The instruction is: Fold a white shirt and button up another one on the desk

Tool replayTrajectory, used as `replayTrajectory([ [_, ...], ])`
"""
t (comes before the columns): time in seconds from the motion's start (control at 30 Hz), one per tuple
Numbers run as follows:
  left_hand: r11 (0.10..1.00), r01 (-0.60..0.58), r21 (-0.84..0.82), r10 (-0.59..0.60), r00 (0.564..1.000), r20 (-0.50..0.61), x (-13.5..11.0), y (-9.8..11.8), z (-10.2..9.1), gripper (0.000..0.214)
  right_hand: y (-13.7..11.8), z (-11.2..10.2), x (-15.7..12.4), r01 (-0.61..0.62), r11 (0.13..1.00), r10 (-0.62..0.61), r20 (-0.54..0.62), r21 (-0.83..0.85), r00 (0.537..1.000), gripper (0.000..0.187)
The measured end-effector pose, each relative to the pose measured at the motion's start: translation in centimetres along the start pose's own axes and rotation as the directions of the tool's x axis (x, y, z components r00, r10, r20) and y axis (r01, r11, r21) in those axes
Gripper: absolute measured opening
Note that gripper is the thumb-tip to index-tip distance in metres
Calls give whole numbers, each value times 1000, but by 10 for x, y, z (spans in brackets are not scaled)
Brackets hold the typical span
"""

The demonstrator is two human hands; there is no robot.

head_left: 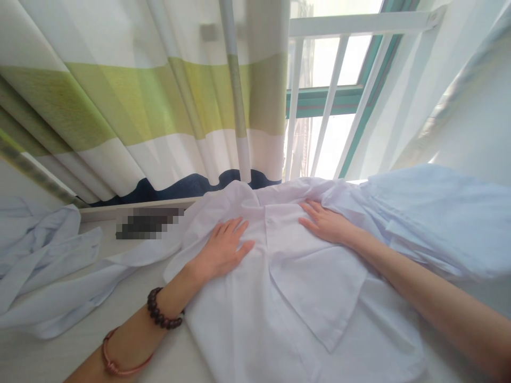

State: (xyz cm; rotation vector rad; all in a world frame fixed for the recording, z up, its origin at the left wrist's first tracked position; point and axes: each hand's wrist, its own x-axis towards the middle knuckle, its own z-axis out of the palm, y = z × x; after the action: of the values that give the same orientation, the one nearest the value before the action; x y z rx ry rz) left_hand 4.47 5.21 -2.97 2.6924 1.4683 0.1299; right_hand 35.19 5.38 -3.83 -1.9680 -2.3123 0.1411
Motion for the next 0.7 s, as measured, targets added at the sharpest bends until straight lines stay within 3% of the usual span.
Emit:
replayTrajectory([
  [0.13,999,-30,-12,29,994,-108,6,5,-7,58,-21,-13,-10,9,987,-19,-63,-163,998,48],
  [0.3,999,-41,14,43,942,-332,49,-3,-25,45,-38,-32,1,37,983,-76,-218,-177,973,34],
  [0.4,998,-50,32,59,920,-387,77,-12,-36,42,-27,-34,26,-32,996,4,-308,-86,951,40],
  [0.5,999,-42,12,44,927,-372,92,-22,-39,36,-2,-30,54,-63,998,54,-315,-18,948,37],
  [0.7,998,-10,-55,-14,910,-415,91,-36,-34,33,38,-37,81,70,995,-44,-303,76,952,13],
])
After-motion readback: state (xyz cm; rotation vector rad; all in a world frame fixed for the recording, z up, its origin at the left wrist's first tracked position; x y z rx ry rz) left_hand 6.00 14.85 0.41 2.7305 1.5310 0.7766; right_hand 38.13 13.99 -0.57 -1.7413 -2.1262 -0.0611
